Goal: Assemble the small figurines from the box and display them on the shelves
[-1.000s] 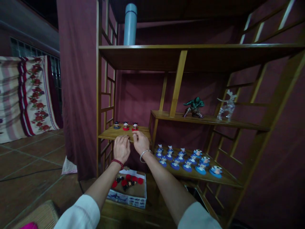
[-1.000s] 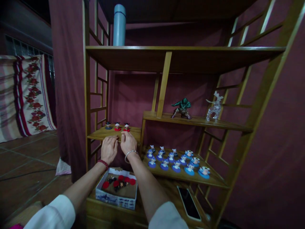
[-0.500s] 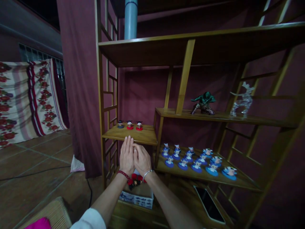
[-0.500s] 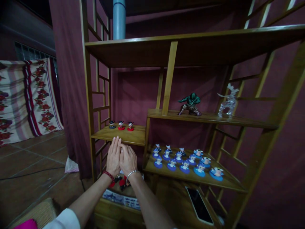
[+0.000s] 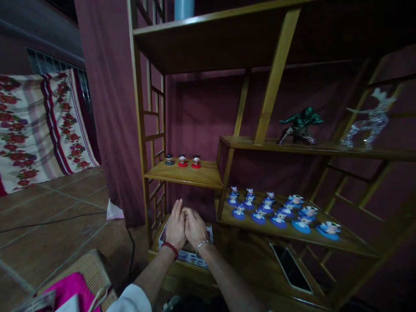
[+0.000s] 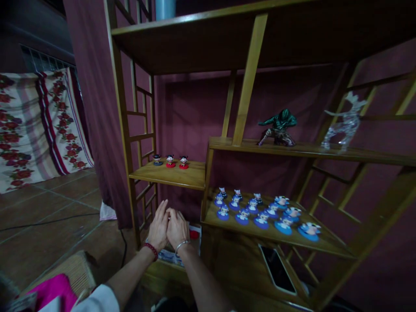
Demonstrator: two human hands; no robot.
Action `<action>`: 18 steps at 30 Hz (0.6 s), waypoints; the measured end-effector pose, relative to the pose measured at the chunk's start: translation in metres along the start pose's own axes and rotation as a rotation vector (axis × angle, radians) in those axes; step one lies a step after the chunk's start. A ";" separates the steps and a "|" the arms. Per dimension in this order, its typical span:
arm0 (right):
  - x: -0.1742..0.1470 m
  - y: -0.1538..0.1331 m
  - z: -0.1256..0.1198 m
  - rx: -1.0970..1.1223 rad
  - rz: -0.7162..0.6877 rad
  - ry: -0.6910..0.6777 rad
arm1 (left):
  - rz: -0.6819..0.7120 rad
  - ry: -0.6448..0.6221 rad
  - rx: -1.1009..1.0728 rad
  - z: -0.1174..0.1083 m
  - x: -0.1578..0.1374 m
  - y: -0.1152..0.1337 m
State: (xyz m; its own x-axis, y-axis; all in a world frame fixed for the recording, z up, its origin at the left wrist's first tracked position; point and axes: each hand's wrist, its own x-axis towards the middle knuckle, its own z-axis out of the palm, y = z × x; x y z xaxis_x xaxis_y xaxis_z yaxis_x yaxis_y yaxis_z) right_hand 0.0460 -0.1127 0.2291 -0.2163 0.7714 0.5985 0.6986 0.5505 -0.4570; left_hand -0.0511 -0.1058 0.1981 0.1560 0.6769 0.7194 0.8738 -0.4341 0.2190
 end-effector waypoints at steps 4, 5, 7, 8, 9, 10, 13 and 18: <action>-0.015 0.019 0.020 -0.042 0.123 -0.138 | -0.127 -0.265 -0.003 0.016 -0.016 -0.003; -0.019 0.024 0.026 -0.056 0.155 -0.182 | -0.154 -0.339 0.001 0.019 -0.019 -0.004; -0.027 0.035 0.037 -0.092 0.210 -0.257 | -0.199 -0.468 0.012 0.025 -0.026 -0.004; -0.031 0.040 0.042 -0.107 0.235 -0.297 | -0.219 -0.523 0.021 0.028 -0.029 -0.004; -0.034 0.045 0.046 -0.124 0.259 -0.336 | -0.234 -0.576 0.032 0.031 -0.033 -0.005; -0.038 0.049 0.050 -0.144 0.285 -0.371 | -0.243 -0.627 0.040 0.034 -0.036 -0.005; -0.048 0.059 0.059 -0.204 0.336 -0.457 | -0.259 -0.750 0.050 0.044 -0.044 -0.008; -0.066 0.073 0.072 -0.257 0.353 -0.519 | -0.246 -0.868 0.038 0.056 -0.059 -0.013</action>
State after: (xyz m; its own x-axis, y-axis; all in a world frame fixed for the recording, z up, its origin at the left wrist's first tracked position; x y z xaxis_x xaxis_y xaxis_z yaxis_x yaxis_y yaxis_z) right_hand 0.0623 -0.1005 0.1089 -0.1996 0.9797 0.0190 0.9136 0.1931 -0.3578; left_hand -0.0460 -0.1062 0.1159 0.2422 0.9651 -0.0992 0.9405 -0.2085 0.2681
